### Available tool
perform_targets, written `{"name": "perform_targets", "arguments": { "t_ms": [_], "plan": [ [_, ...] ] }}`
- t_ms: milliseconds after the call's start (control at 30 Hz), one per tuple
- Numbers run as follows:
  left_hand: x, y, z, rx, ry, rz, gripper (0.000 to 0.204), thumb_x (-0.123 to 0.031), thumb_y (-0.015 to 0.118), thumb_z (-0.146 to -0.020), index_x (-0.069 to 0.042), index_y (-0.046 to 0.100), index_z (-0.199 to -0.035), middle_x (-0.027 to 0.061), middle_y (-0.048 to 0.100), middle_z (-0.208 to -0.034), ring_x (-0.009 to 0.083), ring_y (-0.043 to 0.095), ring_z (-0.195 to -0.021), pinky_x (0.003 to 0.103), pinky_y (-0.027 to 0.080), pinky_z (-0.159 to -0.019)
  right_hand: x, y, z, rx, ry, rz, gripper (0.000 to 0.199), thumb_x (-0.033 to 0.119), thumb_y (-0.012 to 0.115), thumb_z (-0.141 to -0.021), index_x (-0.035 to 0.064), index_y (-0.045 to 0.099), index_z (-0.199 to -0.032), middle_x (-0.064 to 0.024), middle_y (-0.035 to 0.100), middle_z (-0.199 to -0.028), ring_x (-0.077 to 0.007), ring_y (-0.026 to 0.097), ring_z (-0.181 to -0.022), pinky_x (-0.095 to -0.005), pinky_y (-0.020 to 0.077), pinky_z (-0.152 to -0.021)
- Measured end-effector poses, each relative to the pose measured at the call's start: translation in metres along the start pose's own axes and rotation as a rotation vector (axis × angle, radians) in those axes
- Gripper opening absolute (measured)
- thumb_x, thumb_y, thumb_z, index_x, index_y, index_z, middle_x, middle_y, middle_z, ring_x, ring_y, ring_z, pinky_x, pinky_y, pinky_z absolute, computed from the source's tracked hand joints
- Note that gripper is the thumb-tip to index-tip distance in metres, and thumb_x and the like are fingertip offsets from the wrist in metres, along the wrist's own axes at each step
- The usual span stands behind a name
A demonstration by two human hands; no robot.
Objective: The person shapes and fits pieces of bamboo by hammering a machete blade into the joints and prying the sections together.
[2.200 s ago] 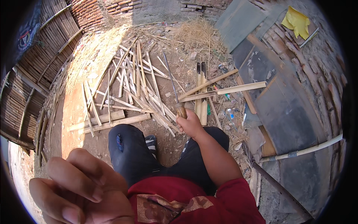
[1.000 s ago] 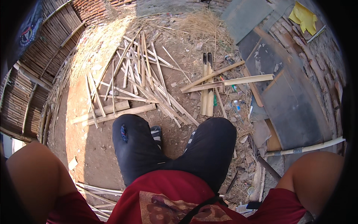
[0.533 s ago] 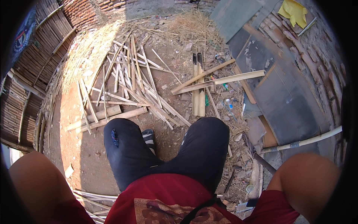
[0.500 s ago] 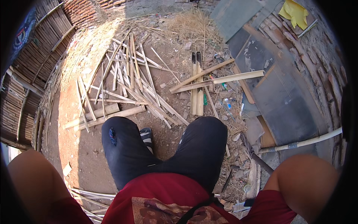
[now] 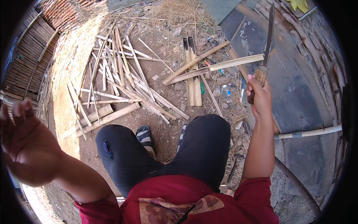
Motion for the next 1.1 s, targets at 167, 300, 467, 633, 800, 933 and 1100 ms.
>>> {"name": "perform_targets", "arguments": {
  "t_ms": [167,300,467,633,800,933,1100],
  "plan": [
    [0.154,-0.02,0.152,0.252,-0.742,-0.259,0.021,-0.021,0.052,-0.109,-0.003,0.06,-0.115,0.0104,0.064,-0.102,0.0139,0.063,-0.08,0.032,0.052,-0.084,-0.157,-0.015,-0.076,-0.01,0.346,0.146,0.027,0.023,0.079,-0.091,0.0103,0.062,-0.108,0.0022,0.061,-0.086,-0.008,0.058,-0.073,-0.0221,0.0465,-0.058],
    [0.194,-0.018,0.205,0.196,-0.987,-0.183,0.019,-0.02,0.063,-0.104,-0.002,0.064,-0.111,0.0108,0.068,-0.098,0.0129,0.064,-0.077,0.03,0.052,-0.078,-0.231,-0.019,-0.15,-0.076,0.427,0.146,0.033,0.026,0.081,-0.089,0.0129,0.063,-0.114,0.0029,0.062,-0.093,-0.009,0.06,-0.081,-0.0222,0.0497,-0.061],
    [0.201,-0.022,0.218,0.31,-1.141,-0.176,0.02,-0.02,0.063,-0.104,0.0,0.064,-0.111,0.0112,0.069,-0.096,0.0127,0.064,-0.076,0.028,0.053,-0.073,-0.285,-0.027,-0.216,-0.154,0.454,0.079,0.027,0.022,0.079,-0.087,0.019,0.064,-0.109,0.0045,0.057,-0.083,-0.0073,0.056,-0.07,-0.0208,0.0476,-0.049],
    [0.202,-0.029,0.221,0.291,-1.195,-0.17,0.02,-0.019,0.063,-0.104,0.0,0.064,-0.111,0.0112,0.069,-0.096,0.0121,0.063,-0.075,0.026,0.053,-0.068,-0.282,-0.011,-0.237,-0.275,0.415,-0.071,0.017,0.017,0.075,-0.088,0.0169,0.065,-0.102,0.0041,0.054,-0.077,-0.0067,0.047,-0.057,-0.0221,0.0428,-0.046],
    [0.205,-0.02,0.221,0.316,-1.216,-0.166,0.019,-0.018,0.064,-0.104,0.0,0.064,-0.112,0.0096,0.068,-0.097,0.0118,0.064,-0.082,0.025,0.054,-0.068,-0.274,-0.011,-0.251,-0.294,0.311,-0.177,0.024,0.018,0.072,-0.09,0.0161,0.066,-0.113,0.0028,0.061,-0.095,-0.0071,0.052,-0.071,-0.0244,0.0446,-0.052],
    [0.196,-0.013,0.213,0.369,-1.23,-0.163,0.018,-0.017,0.065,-0.103,-0.001,0.064,-0.113,0.0077,0.067,-0.099,0.0117,0.065,-0.088,0.026,0.054,-0.069,-0.27,-0.001,-0.245,-0.294,0.413,-0.11,0.027,0.02,0.076,-0.088,0.0202,0.069,-0.114,0.0046,0.049,-0.077,-0.0076,0.047,-0.061,-0.0238,0.0461,-0.05],
    [0.189,-0.013,0.201,0.412,-1.23,-0.172,0.018,-0.015,0.066,-0.102,-0.001,0.064,-0.113,0.0069,0.067,-0.101,0.0116,0.065,-0.091,0.026,0.055,-0.069,-0.302,-0.005,-0.237,-0.217,0.526,0.02,0.034,0.02,0.077,-0.086,0.0238,0.069,-0.119,0.0042,0.05,-0.079,-0.008,0.049,-0.064,-0.0232,0.0483,-0.051]
  ]
}}
Point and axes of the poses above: each hand's wrist, its own z-axis away from the middle knuckle, its own y-axis out of the palm, x = y × z, the point moved 3 cm from there along -z, towards the middle knuckle
